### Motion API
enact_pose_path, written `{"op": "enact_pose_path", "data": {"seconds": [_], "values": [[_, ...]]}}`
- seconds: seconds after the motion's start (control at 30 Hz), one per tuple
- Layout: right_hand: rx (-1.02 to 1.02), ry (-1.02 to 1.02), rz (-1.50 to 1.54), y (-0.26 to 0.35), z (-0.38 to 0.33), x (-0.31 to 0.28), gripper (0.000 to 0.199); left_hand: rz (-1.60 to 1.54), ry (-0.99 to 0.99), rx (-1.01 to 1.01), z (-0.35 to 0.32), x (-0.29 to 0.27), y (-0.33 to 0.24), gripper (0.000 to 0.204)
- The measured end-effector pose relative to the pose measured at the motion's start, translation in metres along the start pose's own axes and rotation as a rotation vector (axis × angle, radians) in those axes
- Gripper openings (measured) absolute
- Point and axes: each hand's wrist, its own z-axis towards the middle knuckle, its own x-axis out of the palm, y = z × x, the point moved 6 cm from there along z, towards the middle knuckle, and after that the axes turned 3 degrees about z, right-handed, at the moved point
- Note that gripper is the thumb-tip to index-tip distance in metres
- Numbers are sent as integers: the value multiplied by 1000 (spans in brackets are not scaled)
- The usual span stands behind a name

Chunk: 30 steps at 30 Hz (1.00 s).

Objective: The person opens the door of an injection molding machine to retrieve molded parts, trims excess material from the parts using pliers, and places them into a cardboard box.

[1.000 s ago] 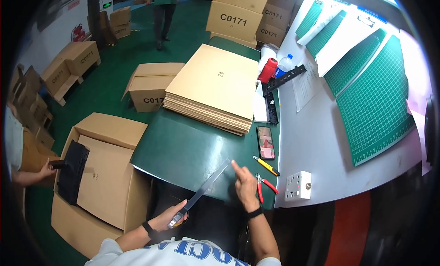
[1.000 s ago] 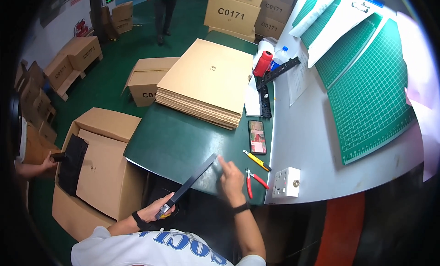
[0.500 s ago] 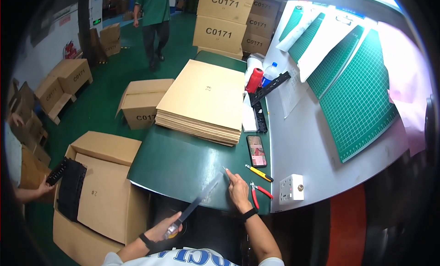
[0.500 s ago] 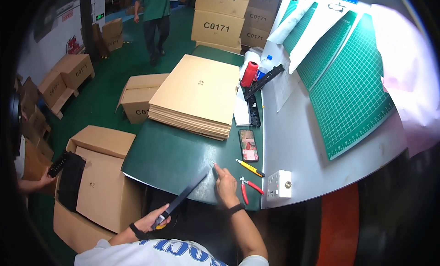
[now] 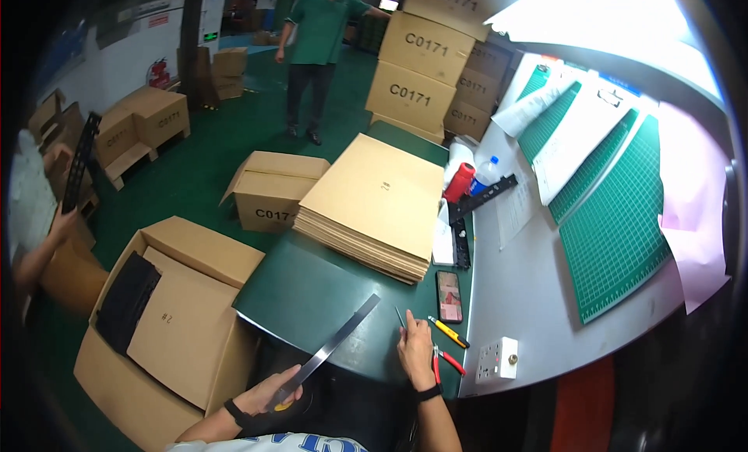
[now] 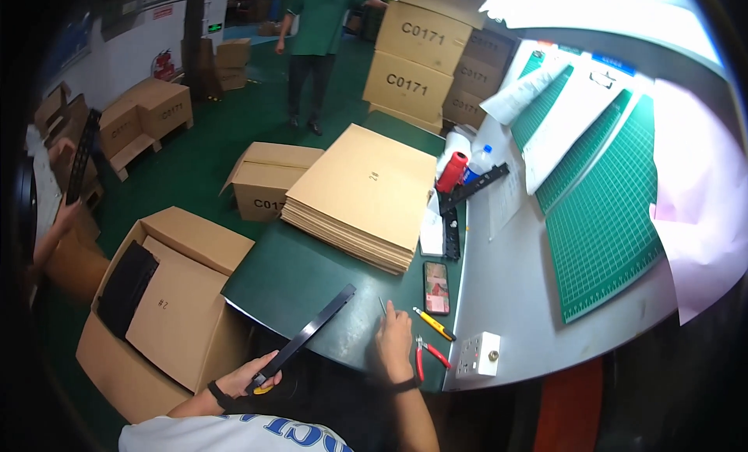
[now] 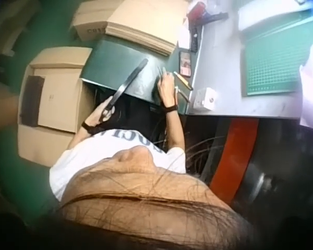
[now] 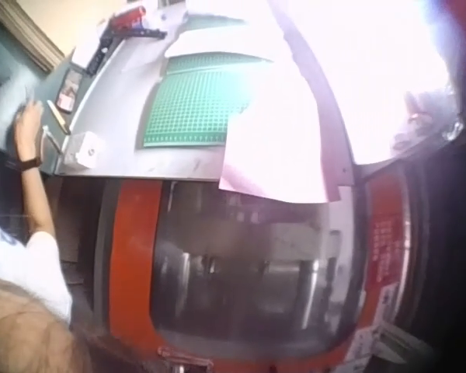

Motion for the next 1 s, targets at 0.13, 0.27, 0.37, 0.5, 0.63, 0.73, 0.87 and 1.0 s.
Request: {"op": "enact_pose_path", "data": {"seconds": [0.13,0.27,0.37,0.5,0.63,0.73,0.87,1.0], "values": [[252,90,806,20,0,4,51,11,-2,14,-5,3,-4,65],[456,279,1367,71,-8,24,68,5,-19,48,-10,1,-3,65],[453,376,1459,100,-12,37,47,-6,-29,45,-19,5,-5,64],[409,516,1565,143,-27,33,43,55,-97,129,-26,9,-16,65],[413,599,1745,167,-61,47,62,-24,-142,163,-19,8,-14,64],[362,650,1815,171,-66,55,69,-62,-159,185,-24,14,-13,64],[350,689,1805,178,-66,51,66,-49,-200,283,-40,23,-30,65],[392,646,1862,185,-58,57,54,5,-319,305,-36,1,-12,52]]}}
